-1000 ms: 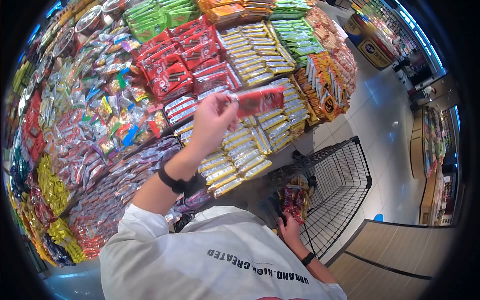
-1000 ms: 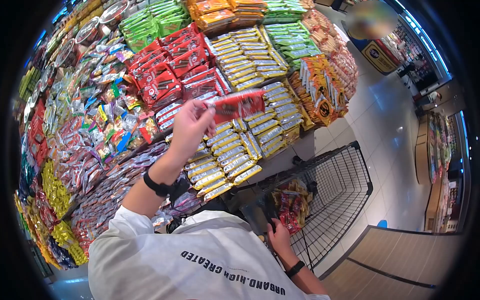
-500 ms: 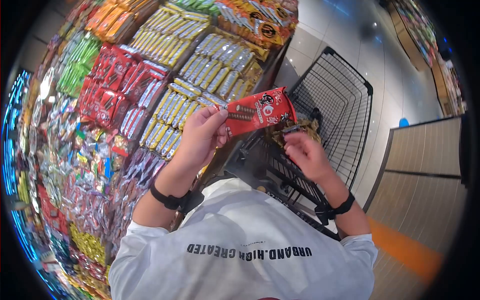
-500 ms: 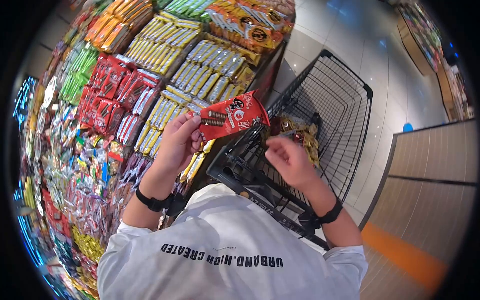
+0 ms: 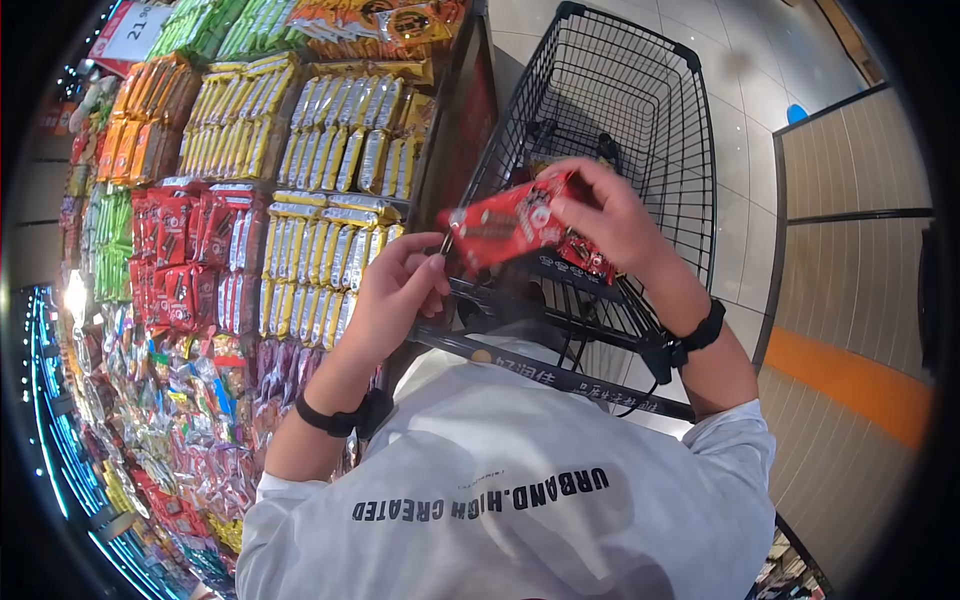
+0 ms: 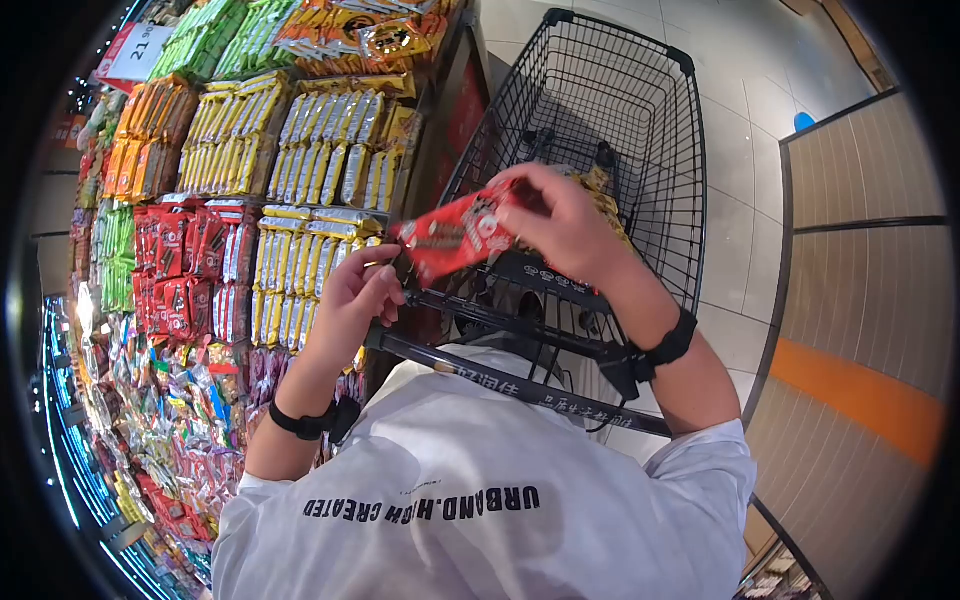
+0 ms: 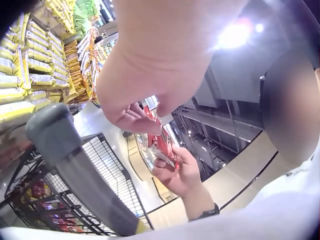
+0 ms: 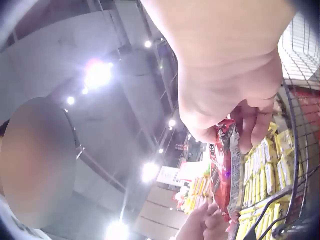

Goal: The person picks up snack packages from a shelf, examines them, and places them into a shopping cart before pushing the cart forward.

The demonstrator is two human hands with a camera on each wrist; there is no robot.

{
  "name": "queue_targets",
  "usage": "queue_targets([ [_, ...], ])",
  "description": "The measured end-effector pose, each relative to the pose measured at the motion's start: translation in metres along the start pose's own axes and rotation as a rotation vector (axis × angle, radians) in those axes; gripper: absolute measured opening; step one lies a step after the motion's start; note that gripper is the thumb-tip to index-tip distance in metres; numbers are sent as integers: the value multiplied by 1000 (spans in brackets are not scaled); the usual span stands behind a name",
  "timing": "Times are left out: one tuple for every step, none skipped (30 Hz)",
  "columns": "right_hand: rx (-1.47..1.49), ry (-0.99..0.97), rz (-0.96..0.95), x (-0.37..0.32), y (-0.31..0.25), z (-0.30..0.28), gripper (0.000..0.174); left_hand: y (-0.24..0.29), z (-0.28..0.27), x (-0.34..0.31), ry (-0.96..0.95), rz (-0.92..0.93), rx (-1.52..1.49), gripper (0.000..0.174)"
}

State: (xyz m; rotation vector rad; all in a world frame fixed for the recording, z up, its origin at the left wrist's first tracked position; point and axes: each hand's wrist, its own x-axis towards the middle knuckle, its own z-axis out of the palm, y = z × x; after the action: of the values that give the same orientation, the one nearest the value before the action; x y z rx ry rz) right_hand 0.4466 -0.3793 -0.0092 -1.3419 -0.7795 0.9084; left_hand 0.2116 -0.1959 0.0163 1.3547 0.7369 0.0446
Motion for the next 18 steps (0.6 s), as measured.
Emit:
queue_targets([
  [43,53,1,3,8,-12,26,-10,-1,0,-7,-6,4,33],
  [45,140,64,4,12,-24,26,-18,0,-1,6,68,117,33],
  [46,226,127,5,16,-36,26,-24,0,-3,18,143,231,33],
  [51,232,130,7,24,-49,26,-26,0,-6,23,150,313,29],
  [61,313,211,8,35,-63,28,-28,-2,-9,19,145,318,29],
  [69,393,293,9,46,-76,30,-29,-3,-10,-15,178,466,26],
  [72,398,296,9,57,-87,30,-30,-3,-11,-51,213,613,23],
  [64,453,359,9,68,-97,32,-32,-2,-11,-30,235,655,19],
  [56,508,425,8,80,-105,34,-34,-1,-10,-33,230,655,19],
  [36,536,454,9,94,-114,35,-35,2,-9,-15,325,750,17],
  [39,534,457,8,109,-123,35,-36,4,-8,7,420,845,15],
  [33,544,523,8,129,-132,34,-39,6,-7,9,413,848,15],
  [27,553,588,9,145,-137,32,-42,9,-6,46,460,917,12],
  [29,548,589,10,161,-139,32,-43,11,-5,82,509,987,9],
  [24,563,637,11,172,-138,29,-44,12,-4,85,504,991,9],
  [20,579,685,12,183,-138,27,-45,13,-4,104,562,1022,6],
  [25,576,686,13,194,-138,27,-45,14,-3,123,622,1053,5],
  [34,564,707,14,203,-135,25,-46,14,-2,124,618,1060,5],
])
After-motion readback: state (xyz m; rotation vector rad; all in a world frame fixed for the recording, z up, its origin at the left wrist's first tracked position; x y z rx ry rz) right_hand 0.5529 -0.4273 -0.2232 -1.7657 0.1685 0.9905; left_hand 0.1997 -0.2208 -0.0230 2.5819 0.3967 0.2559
